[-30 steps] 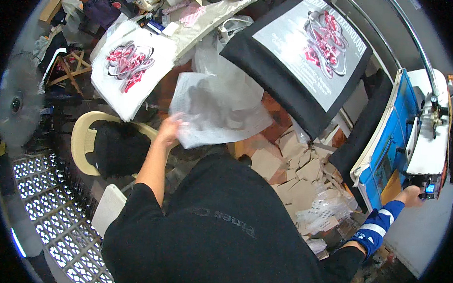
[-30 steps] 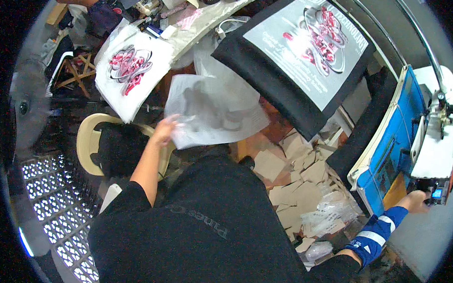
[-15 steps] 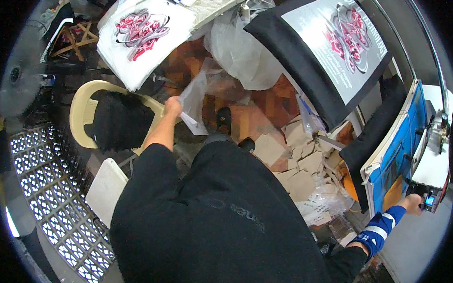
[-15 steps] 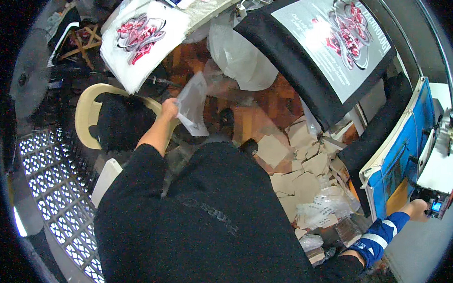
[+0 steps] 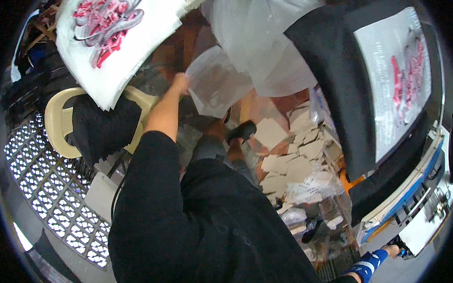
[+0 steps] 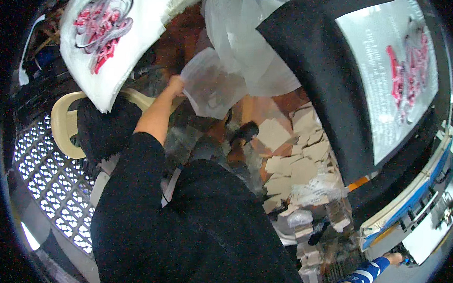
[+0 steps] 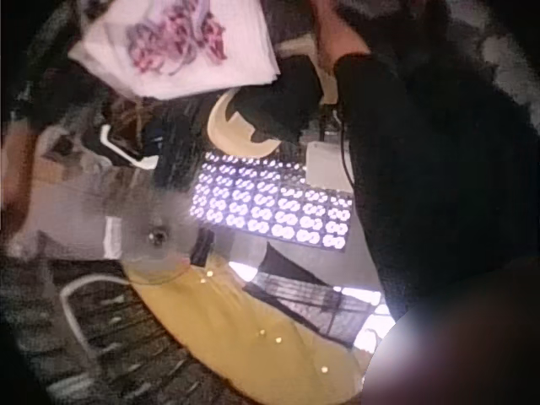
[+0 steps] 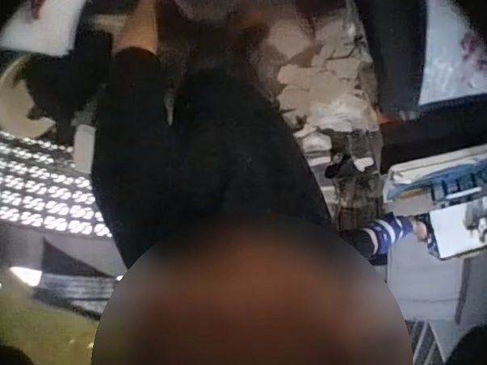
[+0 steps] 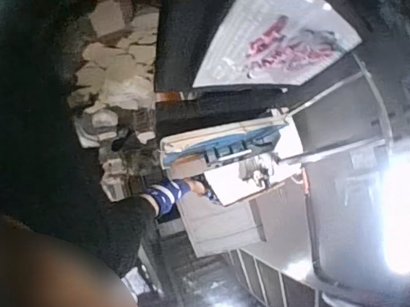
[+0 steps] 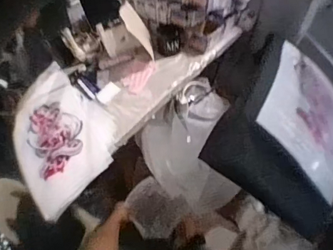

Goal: The person places black t-shirts onto a heat press, aligns printed transfer sheets on the shirts, and operates the press to apply the designs. The person then removes the finished shirts and places them on a nearby chair.

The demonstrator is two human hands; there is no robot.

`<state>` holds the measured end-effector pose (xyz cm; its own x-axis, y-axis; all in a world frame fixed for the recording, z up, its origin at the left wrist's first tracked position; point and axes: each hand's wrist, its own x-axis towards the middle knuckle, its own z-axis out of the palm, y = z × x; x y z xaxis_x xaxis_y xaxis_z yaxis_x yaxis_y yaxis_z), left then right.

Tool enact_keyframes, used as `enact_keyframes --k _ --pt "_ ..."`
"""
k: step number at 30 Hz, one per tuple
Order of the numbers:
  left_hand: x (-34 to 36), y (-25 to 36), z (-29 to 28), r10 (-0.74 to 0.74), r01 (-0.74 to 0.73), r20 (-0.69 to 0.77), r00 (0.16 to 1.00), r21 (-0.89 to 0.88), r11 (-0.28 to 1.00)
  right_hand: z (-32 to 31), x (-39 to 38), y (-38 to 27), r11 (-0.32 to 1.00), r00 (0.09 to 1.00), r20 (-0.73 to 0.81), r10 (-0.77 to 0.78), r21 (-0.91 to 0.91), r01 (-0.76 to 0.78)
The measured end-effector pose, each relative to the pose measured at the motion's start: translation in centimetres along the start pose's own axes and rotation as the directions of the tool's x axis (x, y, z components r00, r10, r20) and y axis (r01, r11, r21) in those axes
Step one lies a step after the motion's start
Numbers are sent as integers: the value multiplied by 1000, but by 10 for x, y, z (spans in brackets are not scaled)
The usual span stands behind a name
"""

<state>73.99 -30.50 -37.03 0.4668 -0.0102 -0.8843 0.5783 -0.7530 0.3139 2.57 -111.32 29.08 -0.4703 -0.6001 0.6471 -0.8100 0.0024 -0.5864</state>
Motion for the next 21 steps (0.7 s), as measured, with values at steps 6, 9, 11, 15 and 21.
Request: enact_keyframes --k 6,9,11,15,21 --pt "19 42 -24 -218 119 -432 875 -245 962 5 -24 -9 998 1000 -14 -25 -61 24" --pt "18 43 2 -87 207 -723 685 78 975 2 -33 -20 999 1000 -19 -12 -43 11" --pt "-5 65 16 -58 127 -268 962 247 961 -21 -38 -17 1000 999 -44 2 -28 -3" --pt "-54 59 119 126 344 670 732 -523 780 -14 -47 -20 1000 999 -41 25 -7 -25" --pt "-138 174 215 287 -143 167 943 -576 805 -11 -62 -24 997 999 -54 4 74 0"
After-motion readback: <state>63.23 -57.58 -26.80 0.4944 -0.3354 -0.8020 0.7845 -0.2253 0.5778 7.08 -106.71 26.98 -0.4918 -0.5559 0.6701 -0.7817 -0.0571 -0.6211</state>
